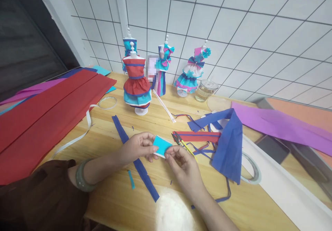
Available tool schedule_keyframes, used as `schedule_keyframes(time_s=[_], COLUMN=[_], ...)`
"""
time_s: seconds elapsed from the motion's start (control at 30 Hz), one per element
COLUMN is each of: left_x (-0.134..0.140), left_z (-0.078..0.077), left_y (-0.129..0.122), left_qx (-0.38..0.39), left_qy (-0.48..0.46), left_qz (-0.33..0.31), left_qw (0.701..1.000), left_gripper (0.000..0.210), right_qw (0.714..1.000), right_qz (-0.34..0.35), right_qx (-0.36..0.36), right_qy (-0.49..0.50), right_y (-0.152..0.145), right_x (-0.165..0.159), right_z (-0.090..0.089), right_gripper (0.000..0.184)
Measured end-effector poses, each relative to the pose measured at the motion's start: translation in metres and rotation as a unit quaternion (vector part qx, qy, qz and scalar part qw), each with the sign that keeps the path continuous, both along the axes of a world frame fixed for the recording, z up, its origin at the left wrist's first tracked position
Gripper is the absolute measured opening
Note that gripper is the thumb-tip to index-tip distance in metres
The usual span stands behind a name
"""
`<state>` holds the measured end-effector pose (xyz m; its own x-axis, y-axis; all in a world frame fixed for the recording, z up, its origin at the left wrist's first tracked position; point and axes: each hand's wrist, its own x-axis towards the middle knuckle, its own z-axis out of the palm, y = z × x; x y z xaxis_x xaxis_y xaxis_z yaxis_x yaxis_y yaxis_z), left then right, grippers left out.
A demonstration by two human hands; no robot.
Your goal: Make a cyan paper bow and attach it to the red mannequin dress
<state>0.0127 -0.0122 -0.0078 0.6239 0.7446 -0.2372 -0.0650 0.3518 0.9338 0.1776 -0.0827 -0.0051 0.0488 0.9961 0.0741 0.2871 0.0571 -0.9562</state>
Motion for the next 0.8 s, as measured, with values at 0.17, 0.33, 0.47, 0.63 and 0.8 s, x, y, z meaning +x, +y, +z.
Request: schedule_keyframes(time_s=[0.17, 0.33, 0.47, 0.63, 0.8], left_x=[0.0009, 0.0003, 0.0001, 0.0008, 0.0011], left_z=[-0.0004, -0.001, 0.0013, 0.0026, 0.0001], left_y=[0.0004, 0.0011, 0.0012, 0.0002, -0.0003], left_qx=[-0.003, -0.006, -0.01, -0.022, -0.025], left_qy=[0.002, -0.004, -0.009, -0.021, -0.022], left_qz=[0.021, 0.034, 0.043, 0.039, 0.034], left_qw=[1.0, 0.999, 0.999, 0.999, 0.999], left_gripper=[0.04, 0.042, 0.042, 0.041, 0.039], right_qw=[1.0, 0.999, 0.997, 0.993, 0.988], right_qz=[0.01, 0.022, 0.036, 0.025, 0.017], right_qx=[0.01, 0.011, 0.04, 0.075, 0.1], right_qy=[-0.004, -0.024, -0.057, -0.088, -0.117], right_y=[-0.0006, -0.0023, -0.003, -0.0022, -0.0018], right_x=[0.0023, 0.0034, 0.0036, 0.0062, 0.0085], right_z=[-0.0016, -0.0017, -0.0034, -0.0093, -0.0063], right_gripper=[0.01, 0.011, 0.016, 0.023, 0.02])
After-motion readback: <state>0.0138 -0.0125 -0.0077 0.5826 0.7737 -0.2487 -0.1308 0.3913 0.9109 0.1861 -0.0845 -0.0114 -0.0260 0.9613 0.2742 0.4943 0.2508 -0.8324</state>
